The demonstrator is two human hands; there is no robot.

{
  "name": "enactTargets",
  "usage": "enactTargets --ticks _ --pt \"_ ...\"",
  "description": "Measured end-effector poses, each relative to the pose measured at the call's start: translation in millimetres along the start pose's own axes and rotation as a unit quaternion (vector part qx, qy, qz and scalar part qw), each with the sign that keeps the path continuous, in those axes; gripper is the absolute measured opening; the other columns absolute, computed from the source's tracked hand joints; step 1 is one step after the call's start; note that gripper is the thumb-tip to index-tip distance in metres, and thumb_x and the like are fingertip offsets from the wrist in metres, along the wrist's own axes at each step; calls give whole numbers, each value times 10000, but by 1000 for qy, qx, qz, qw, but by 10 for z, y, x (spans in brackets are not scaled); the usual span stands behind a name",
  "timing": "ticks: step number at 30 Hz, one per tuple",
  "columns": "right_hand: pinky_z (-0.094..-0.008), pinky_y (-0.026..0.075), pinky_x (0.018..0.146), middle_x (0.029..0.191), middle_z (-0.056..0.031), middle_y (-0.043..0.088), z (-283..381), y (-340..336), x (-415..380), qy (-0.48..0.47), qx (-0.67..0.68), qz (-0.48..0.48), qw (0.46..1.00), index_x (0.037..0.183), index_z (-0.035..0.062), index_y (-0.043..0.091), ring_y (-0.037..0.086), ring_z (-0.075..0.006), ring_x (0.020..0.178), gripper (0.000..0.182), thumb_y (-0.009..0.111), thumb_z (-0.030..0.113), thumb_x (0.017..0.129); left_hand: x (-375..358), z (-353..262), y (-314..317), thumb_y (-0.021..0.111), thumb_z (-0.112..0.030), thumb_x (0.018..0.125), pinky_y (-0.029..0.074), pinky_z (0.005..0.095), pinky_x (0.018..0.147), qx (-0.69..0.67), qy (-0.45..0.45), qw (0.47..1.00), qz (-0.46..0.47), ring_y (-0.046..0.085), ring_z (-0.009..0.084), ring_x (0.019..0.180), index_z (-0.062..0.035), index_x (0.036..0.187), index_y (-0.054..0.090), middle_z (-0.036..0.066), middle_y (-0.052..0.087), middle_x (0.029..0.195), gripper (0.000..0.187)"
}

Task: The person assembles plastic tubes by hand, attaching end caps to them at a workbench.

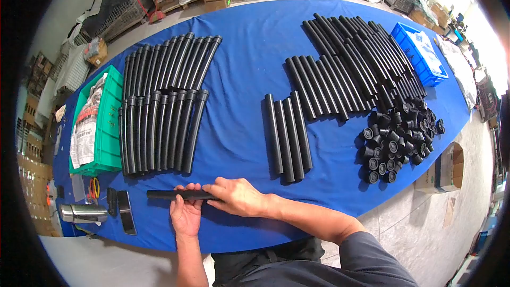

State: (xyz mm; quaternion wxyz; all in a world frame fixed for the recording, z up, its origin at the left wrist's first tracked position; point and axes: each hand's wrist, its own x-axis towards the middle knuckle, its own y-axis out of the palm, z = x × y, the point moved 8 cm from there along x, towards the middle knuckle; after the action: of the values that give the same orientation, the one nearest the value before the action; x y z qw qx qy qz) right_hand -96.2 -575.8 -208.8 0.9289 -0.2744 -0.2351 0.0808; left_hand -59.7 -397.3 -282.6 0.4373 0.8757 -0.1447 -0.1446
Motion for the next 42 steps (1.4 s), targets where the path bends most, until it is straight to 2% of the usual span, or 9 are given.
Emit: enactTargets --ticks 5,13,16,19,21,24,31,34,42 --pt "-524 525 749 895 -200 636 -188 118 -13 152 179 118 965 1170 0 607 643 -430 810 355 693 231 916 -14 -7 -14 592 -131 1026 522 506 1076 6 8 1000 11 582 345 1294 -45 1288 562 196 647 1297 277" --pt "-429 556 612 867 -152 617 -39 25 -21 16 24 8 1000 1222 26 604 671 -318 756 375 714 177 897 1 -13 -65 571 -148 1039 517 521 1077 -17 14 1000 9 581 351 1294 -42 1286 572 197 646 1301 269" --pt "-416 555 595 864 -139 608 -303 282 -106 332 367 184 849 1230 33 596 669 -297 739 388 721 158 884 -12 -11 -32 555 -151 1047 511 526 1086 -14 4 1000 25 580 357 1295 -37 1289 570 202 644 1303 268" --pt "-379 560 625 812 -162 652 -125 -18 42 88 100 29 991 1149 3 648 691 -297 723 299 707 185 919 9 6 22 542 -146 1053 507 530 1092 -18 1 1000 9 580 362 1295 -32 1297 560 211 638 1310 271" --pt "-366 556 637 810 -167 662 30 -47 -11 -23 -24 -25 999 1120 1 665 693 -307 732 282 705 197 922 5 1 7 539 -149 1054 506 532 1092 -12 3 1000 15 581 364 1293 -30 1296 562 218 634 1316 271" --pt "-408 549 624 872 -142 611 -276 167 -32 124 160 90 975 1206 27 616 669 -319 757 370 724 186 890 -9 1 6 537 -157 1057 504 531 1095 -10 -1 1000 29 581 365 1292 -25 1289 566 225 628 1325 269" --pt "-365 562 566 779 -160 683 38 -47 -7 -17 -25 -36 999 1031 5 673 712 -276 693 257 680 244 938 -2 4 -86 604 -131 1016 520 536 1064 -38 2 999 -37 600 385 1260 -49 1246 562 212 658 1265 248" --pt "-330 554 513 782 -111 680 -262 225 -88 297 377 163 862 1089 -1 672 697 -187 637 313 681 282 956 -29 -13 -35 638 -129 992 509 537 1066 -20 0 1000 -13 606 378 1244 -65 1237 573 190 668 1249 262" --pt "-279 515 509 764 -60 669 -305 228 -76 250 337 138 897 1304 62 664 629 -107 622 394 695 255 962 -62 -30 122 667 -45 915 437 544 1135 0 -7 1000 28 553 370 1311 -62 1229 589 193 647 1280 324"
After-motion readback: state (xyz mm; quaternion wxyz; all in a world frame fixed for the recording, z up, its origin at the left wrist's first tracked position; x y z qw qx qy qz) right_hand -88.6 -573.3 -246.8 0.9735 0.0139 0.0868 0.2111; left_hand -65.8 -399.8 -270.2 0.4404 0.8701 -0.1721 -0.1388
